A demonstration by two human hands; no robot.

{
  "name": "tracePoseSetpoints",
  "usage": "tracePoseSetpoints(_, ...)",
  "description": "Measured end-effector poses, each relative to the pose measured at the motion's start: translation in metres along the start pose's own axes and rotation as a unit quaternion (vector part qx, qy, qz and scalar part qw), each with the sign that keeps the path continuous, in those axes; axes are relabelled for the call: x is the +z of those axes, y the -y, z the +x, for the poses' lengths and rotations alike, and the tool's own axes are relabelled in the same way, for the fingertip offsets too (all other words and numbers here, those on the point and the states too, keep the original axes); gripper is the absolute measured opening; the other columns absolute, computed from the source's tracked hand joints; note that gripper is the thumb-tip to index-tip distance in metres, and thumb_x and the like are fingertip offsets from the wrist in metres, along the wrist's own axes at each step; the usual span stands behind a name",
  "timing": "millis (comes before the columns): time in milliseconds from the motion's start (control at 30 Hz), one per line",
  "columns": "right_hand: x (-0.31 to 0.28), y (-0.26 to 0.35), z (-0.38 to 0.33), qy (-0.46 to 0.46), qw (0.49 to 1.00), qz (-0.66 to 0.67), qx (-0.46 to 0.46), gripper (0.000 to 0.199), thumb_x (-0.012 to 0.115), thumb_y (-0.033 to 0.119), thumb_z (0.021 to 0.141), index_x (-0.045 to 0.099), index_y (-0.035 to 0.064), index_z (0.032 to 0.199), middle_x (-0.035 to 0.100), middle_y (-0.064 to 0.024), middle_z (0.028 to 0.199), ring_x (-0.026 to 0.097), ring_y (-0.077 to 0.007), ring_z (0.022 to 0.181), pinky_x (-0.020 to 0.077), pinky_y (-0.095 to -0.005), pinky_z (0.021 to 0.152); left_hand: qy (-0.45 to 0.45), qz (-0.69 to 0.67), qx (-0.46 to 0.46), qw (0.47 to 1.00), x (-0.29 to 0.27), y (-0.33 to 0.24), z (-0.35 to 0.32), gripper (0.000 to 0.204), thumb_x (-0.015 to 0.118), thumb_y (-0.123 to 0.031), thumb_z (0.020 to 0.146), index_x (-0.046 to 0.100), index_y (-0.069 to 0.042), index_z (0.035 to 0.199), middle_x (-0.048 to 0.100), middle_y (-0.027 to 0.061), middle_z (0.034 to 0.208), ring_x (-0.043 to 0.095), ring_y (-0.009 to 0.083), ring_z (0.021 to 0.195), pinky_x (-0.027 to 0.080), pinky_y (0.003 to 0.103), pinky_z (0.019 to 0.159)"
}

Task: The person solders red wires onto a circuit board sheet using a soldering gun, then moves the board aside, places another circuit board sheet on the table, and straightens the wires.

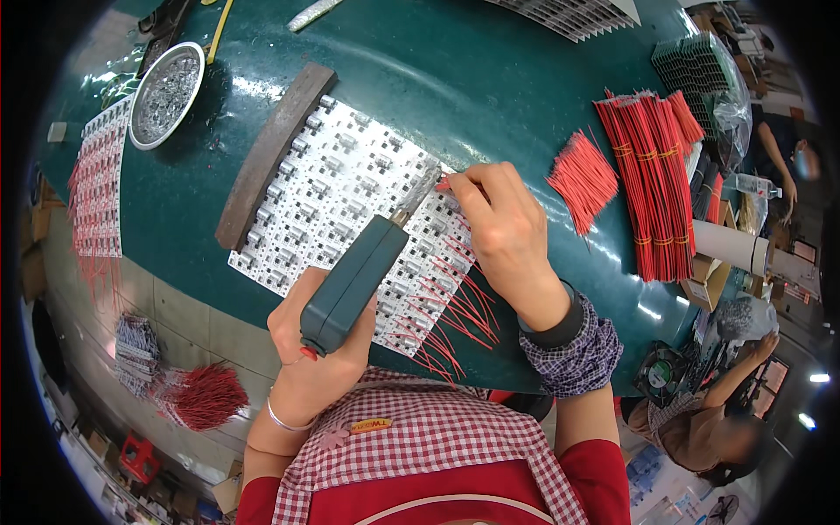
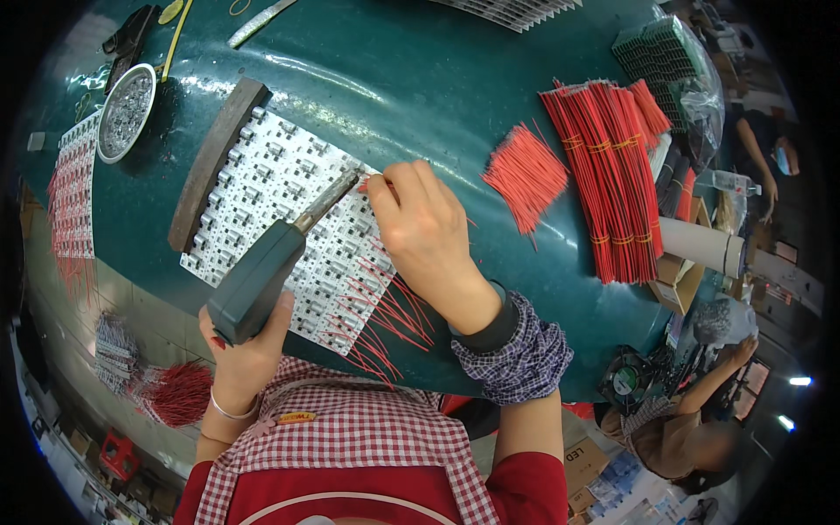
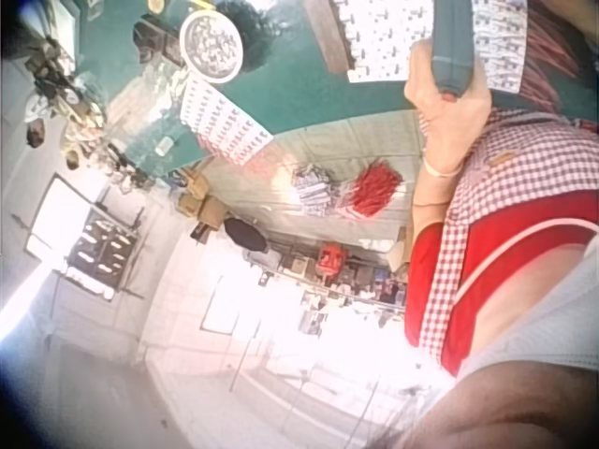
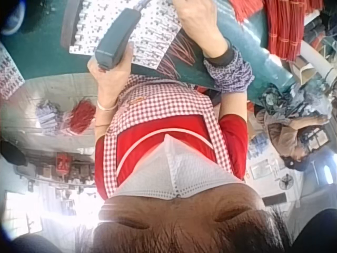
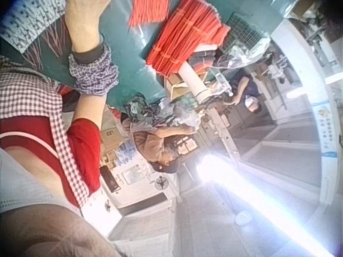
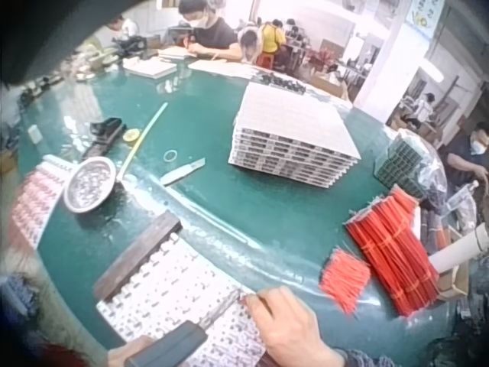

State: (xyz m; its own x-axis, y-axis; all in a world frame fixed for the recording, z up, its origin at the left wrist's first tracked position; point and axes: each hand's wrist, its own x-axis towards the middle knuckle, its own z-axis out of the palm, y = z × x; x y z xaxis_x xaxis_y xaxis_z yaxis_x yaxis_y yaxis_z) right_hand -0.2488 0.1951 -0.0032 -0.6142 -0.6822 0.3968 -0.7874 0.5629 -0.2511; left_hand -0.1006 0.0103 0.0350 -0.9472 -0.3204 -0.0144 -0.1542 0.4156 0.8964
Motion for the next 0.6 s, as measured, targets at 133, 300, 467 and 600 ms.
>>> tracePoseSetpoints(133, 0.0008, -0.0002, 0.0, 0.0, 1.0, 0.002, 0.001, 0.026, 0.067, 0.002, 0.071, 0.064, -0.0023, 0.097, 0.056, -0.0101, 0.091, 0.058, -0.0253, 0.082, 0.0508, -0.0355, 0.066, -0.003, -0.014, -0.011, 1.0, -0.0009, -0.0022, -0.0021, 0.01, 0.073, 0.006, 0.08, 0.065, 0.004, 0.086, 0.061, 0.0069, 0.077, 0.055, 0.0114, 0.062, 0.045, 0.025, 0.058)
tracePoseSetpoints(300, -0.0033, 0.0037, 0.0025, 0.01, 1.0, 0.004, 0.022, 0.025, 0.066, -0.001, 0.073, 0.067, 0.0005, 0.098, 0.061, -0.01, 0.092, 0.062, -0.0268, 0.081, 0.0515, -0.0374, 0.065, -0.04, 0.0, 0.052, 0.998, -0.0068, -0.0026, -0.003, 0.012, 0.073, 0.005, 0.08, 0.07, 0.005, 0.091, 0.065, 0.0105, 0.083, 0.06, 0.0151, 0.065, 0.048, 0.026, 0.06)
tracePoseSetpoints(467, -0.0029, 0.0051, 0.0025, 0.011, 1.0, -0.01, 0.025, 0.025, 0.066, 0.001, 0.073, 0.067, 0.0016, 0.098, 0.061, -0.0091, 0.092, 0.062, -0.0264, 0.081, 0.0511, -0.0368, 0.064, -0.029, -0.027, 0.022, 0.999, -0.0056, -0.0033, -0.0034, 0.014, 0.074, 0.006, 0.079, 0.069, 0.006, 0.092, 0.067, 0.0111, 0.087, 0.062, 0.0151, 0.068, 0.049, 0.026, 0.061)
tracePoseSetpoints(600, -0.0023, 0.0055, 0.002, 0.007, 0.999, -0.027, 0.028, 0.026, 0.067, 0.0, 0.073, 0.067, 0.0022, 0.098, 0.062, -0.0081, 0.093, 0.061, -0.0259, 0.08, 0.0503, -0.0359, 0.063, -0.03, -0.035, 0.018, 0.999, -0.004, -0.0002, -0.0047, 0.015, 0.073, 0.007, 0.078, 0.069, 0.007, 0.093, 0.067, 0.0105, 0.087, 0.062, 0.0146, 0.068, 0.049, 0.026, 0.061)
